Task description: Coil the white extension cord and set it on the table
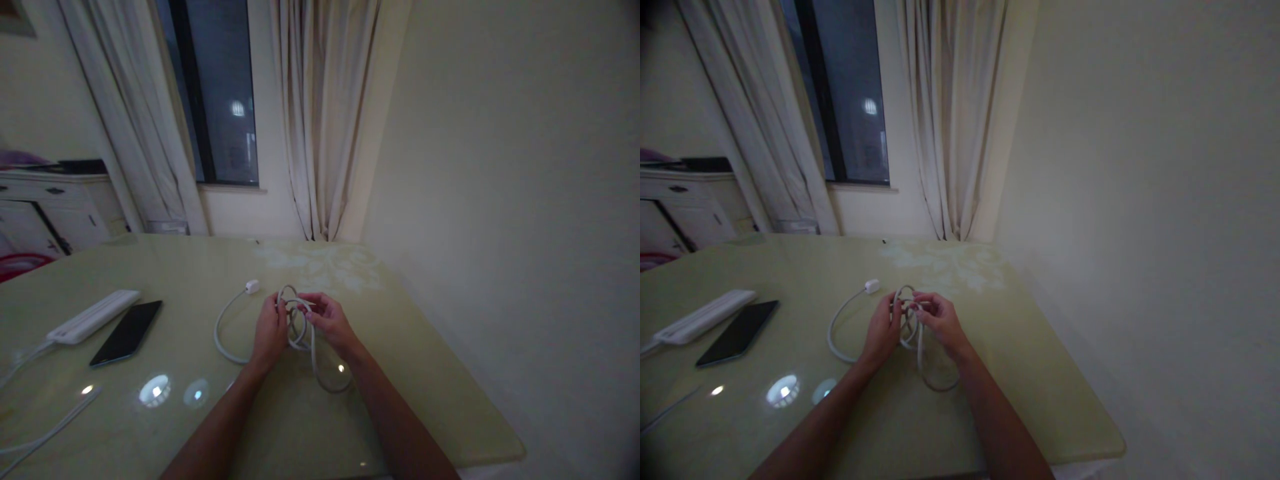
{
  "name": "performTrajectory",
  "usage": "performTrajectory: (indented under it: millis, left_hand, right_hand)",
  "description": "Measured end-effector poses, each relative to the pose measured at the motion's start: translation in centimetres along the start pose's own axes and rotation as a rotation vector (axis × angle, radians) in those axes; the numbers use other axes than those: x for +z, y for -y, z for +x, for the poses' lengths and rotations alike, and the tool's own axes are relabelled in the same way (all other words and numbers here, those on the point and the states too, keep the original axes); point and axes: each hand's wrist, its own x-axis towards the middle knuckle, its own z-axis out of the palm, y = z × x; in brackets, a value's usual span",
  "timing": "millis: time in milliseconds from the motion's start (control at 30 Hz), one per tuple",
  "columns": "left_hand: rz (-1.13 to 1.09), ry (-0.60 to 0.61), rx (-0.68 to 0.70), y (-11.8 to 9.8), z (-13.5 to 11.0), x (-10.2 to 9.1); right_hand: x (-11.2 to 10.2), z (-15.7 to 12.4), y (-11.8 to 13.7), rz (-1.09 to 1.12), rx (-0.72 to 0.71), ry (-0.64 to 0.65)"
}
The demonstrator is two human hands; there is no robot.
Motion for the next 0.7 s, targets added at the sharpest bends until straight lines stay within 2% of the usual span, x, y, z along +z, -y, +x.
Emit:
performTrajectory:
  millis: [100,300,367,500,600,667,700]
  left_hand:
    - [0.044,-0.093,-0.086,0.5,0.5,-0.2]
    - [0.102,-0.31,-0.033,1.2,1.7,-1.0]
    - [0.105,-0.341,-0.042,1.5,2.0,-1.5]
    - [0.093,-0.46,-0.115,2.5,2.9,-2.6]
    - [0.076,-0.61,-0.211,3.7,3.7,-3.7]
    - [0.067,-0.661,-0.241,4.2,4.1,-4.3]
    - [0.073,-0.644,-0.232,4.3,4.1,-4.5]
  right_hand:
    - [-0.1,0.0,-0.1,0.03,0.072,0.017]
    - [-0.2,-0.4,-0.1,-0.094,0.187,-0.018]
    - [-0.2,-0.6,0.0,-0.107,0.25,0.023]
    - [-0.7,-0.8,0.9,-0.043,0.348,0.193]
    - [-1.7,-0.8,1.7,-0.136,0.34,0.271]
    - [-2.3,-0.7,1.7,-0.36,0.25,0.21]
    - [-2.5,-0.5,1.6,-0.491,0.176,0.159]
